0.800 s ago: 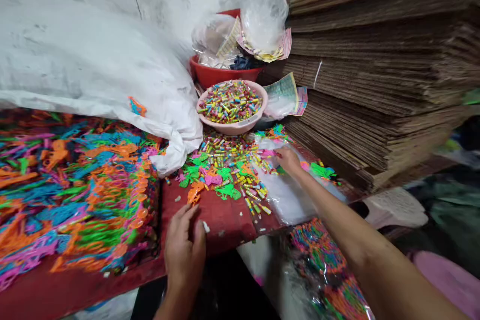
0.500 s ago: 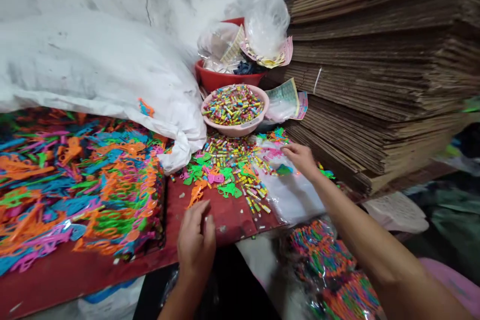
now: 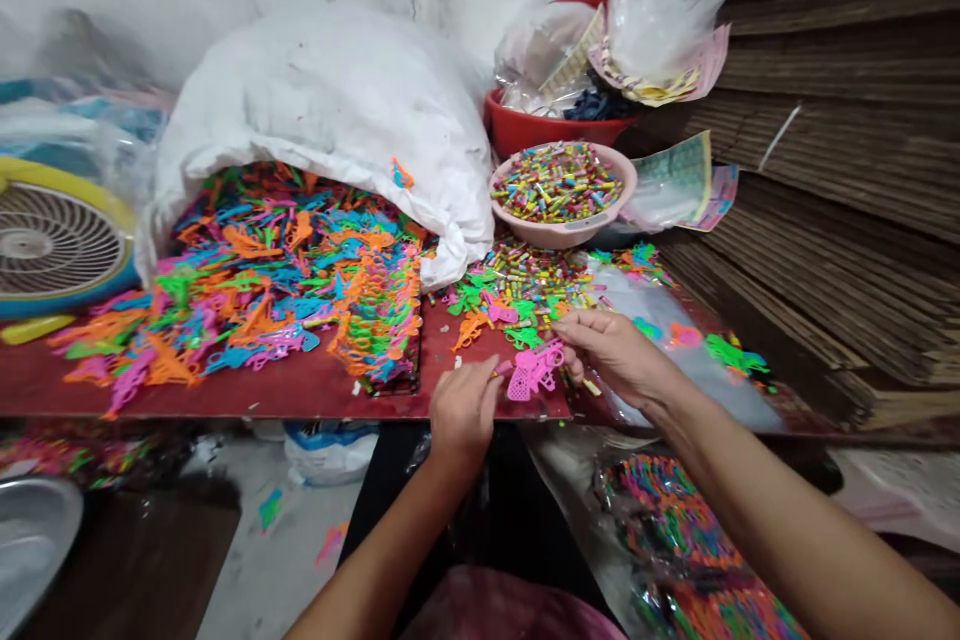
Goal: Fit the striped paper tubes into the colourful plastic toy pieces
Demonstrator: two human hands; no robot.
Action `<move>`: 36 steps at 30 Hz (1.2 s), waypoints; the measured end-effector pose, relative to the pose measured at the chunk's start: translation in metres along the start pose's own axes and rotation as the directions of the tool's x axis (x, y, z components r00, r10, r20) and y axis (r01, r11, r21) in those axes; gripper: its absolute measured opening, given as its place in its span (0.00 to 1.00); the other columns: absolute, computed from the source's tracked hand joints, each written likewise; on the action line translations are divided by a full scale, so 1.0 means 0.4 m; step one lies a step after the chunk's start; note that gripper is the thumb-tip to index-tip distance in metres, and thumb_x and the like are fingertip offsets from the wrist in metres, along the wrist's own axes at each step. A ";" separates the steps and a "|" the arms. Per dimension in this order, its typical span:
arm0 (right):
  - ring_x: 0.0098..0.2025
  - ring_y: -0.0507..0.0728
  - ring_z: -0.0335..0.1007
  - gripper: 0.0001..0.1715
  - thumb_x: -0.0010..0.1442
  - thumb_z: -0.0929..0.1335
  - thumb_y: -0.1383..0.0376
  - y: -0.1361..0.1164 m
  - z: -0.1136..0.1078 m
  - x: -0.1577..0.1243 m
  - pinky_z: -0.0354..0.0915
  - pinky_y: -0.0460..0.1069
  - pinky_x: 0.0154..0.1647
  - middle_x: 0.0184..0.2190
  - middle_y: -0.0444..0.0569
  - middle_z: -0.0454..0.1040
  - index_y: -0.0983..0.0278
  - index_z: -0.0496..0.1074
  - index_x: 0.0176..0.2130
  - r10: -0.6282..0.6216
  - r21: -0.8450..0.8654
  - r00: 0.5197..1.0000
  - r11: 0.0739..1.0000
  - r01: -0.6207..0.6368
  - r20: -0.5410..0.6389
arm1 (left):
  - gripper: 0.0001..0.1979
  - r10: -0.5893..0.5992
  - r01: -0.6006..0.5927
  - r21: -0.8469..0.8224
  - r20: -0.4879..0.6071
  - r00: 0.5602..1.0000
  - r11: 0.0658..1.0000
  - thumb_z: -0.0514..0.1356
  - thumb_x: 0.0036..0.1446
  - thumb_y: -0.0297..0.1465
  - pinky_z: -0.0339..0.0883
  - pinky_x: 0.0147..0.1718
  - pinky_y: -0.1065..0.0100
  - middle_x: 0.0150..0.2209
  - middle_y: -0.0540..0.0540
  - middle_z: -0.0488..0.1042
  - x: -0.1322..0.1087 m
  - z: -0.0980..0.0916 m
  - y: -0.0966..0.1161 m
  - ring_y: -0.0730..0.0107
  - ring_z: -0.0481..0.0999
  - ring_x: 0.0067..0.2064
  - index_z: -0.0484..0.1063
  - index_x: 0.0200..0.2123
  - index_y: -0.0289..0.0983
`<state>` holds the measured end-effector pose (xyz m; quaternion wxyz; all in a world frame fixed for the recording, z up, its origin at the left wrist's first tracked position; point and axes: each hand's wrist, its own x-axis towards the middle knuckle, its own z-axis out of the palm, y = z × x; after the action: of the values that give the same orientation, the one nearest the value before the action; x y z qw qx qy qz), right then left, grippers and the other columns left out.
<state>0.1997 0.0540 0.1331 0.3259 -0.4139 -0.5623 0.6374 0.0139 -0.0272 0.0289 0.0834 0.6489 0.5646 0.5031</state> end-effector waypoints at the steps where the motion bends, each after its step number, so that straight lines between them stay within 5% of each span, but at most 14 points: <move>1: 0.18 0.48 0.62 0.22 0.54 0.73 0.48 0.008 0.018 0.000 0.60 0.44 0.19 0.19 0.42 0.70 0.64 0.70 0.30 -0.013 0.028 1.000 1.000 0.013 0.009 | 0.12 -0.054 0.054 -0.079 0.012 0.998 0.995 0.56 0.64 0.30 0.70 0.41 0.64 0.40 0.42 0.81 -0.010 -0.009 -0.003 0.64 0.79 0.40 0.76 0.48 0.38; 6: 0.28 0.51 0.69 0.24 0.58 0.70 0.49 0.071 0.094 0.004 0.64 0.46 0.28 0.32 0.47 0.75 0.63 0.75 0.45 -0.113 -0.158 0.990 0.980 0.124 0.080 | 0.13 -0.339 0.369 -0.455 0.149 0.929 0.811 0.56 0.64 0.35 0.69 0.38 0.68 0.25 0.48 0.77 -0.056 -0.048 -0.010 0.68 0.77 0.30 0.78 0.40 0.34; 10: 0.38 0.55 0.69 0.15 0.58 0.71 0.54 0.135 0.162 0.012 0.65 0.49 0.39 0.36 0.48 0.73 0.63 0.78 0.37 -0.301 -0.343 0.926 0.865 0.366 0.228 | 0.14 -0.334 0.402 -0.492 0.223 0.916 0.772 0.55 0.64 0.36 0.68 0.39 0.68 0.25 0.48 0.77 -0.081 -0.078 -0.020 0.69 0.76 0.30 0.78 0.40 0.34; 16: 0.43 0.57 0.70 0.09 0.62 0.70 0.61 0.191 0.248 0.013 0.65 0.50 0.45 0.39 0.49 0.76 0.59 0.80 0.42 -0.450 -0.411 0.855 0.750 0.519 0.258 | 0.13 -0.278 0.298 -0.297 0.109 0.954 0.907 0.53 0.65 0.32 0.67 0.38 0.68 0.27 0.47 0.76 -0.119 -0.114 -0.057 0.68 0.75 0.32 0.77 0.42 0.35; 21: 0.42 0.57 0.73 0.11 0.62 0.70 0.60 0.217 0.282 0.029 0.67 0.51 0.44 0.39 0.49 0.78 0.59 0.79 0.43 -0.484 -0.412 0.849 0.744 0.527 0.213 | 0.11 -0.240 0.230 -0.171 -0.037 0.970 0.958 0.55 0.64 0.30 0.69 0.43 0.67 0.40 0.43 0.77 -0.142 -0.148 -0.073 0.65 0.76 0.42 0.76 0.45 0.37; 23: 0.40 0.58 0.74 0.10 0.60 0.71 0.59 0.229 0.285 0.051 0.68 0.52 0.43 0.38 0.48 0.79 0.59 0.79 0.42 -0.489 -0.396 0.863 0.773 0.496 0.127 | 0.12 -0.268 0.243 -0.165 -0.156 0.951 0.956 0.56 0.64 0.30 0.69 0.44 0.67 0.43 0.43 0.77 -0.149 -0.169 -0.084 0.66 0.76 0.43 0.74 0.48 0.38; 28: 0.36 0.57 0.73 0.10 0.56 0.73 0.58 0.274 0.289 0.103 0.68 0.52 0.40 0.32 0.47 0.78 0.62 0.78 0.35 -0.482 -0.407 0.876 0.802 0.438 -0.009 | 0.10 -0.394 0.362 -0.158 -0.425 0.815 0.919 0.56 0.63 0.29 0.69 0.38 0.70 0.38 0.45 0.74 -0.158 -0.217 -0.137 0.70 0.73 0.38 0.75 0.44 0.36; 32: 0.31 0.56 0.70 0.11 0.57 0.72 0.56 0.300 0.303 0.111 0.67 0.51 0.36 0.28 0.46 0.76 0.62 0.76 0.32 -0.490 -0.465 0.870 0.783 0.413 -0.054 | 0.12 -0.396 0.369 -0.150 -0.457 0.796 0.917 0.57 0.62 0.28 0.69 0.38 0.69 0.41 0.44 0.73 -0.151 -0.225 -0.177 0.71 0.73 0.37 0.74 0.48 0.37; 36: 0.38 0.58 0.73 0.07 0.60 0.70 0.60 0.292 0.324 0.105 0.69 0.53 0.43 0.35 0.49 0.77 0.60 0.77 0.37 -0.592 -0.521 0.803 0.664 0.536 0.070 | 0.13 -0.396 0.368 -0.150 -0.432 0.811 0.918 0.57 0.61 0.27 0.70 0.41 0.68 0.43 0.43 0.74 -0.138 -0.218 -0.196 0.69 0.74 0.39 0.73 0.49 0.36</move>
<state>0.0711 0.0148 0.0145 0.4128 -0.3238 -0.7940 0.3071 -0.0942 -0.0851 -0.0131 0.0680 0.3840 0.6717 0.6299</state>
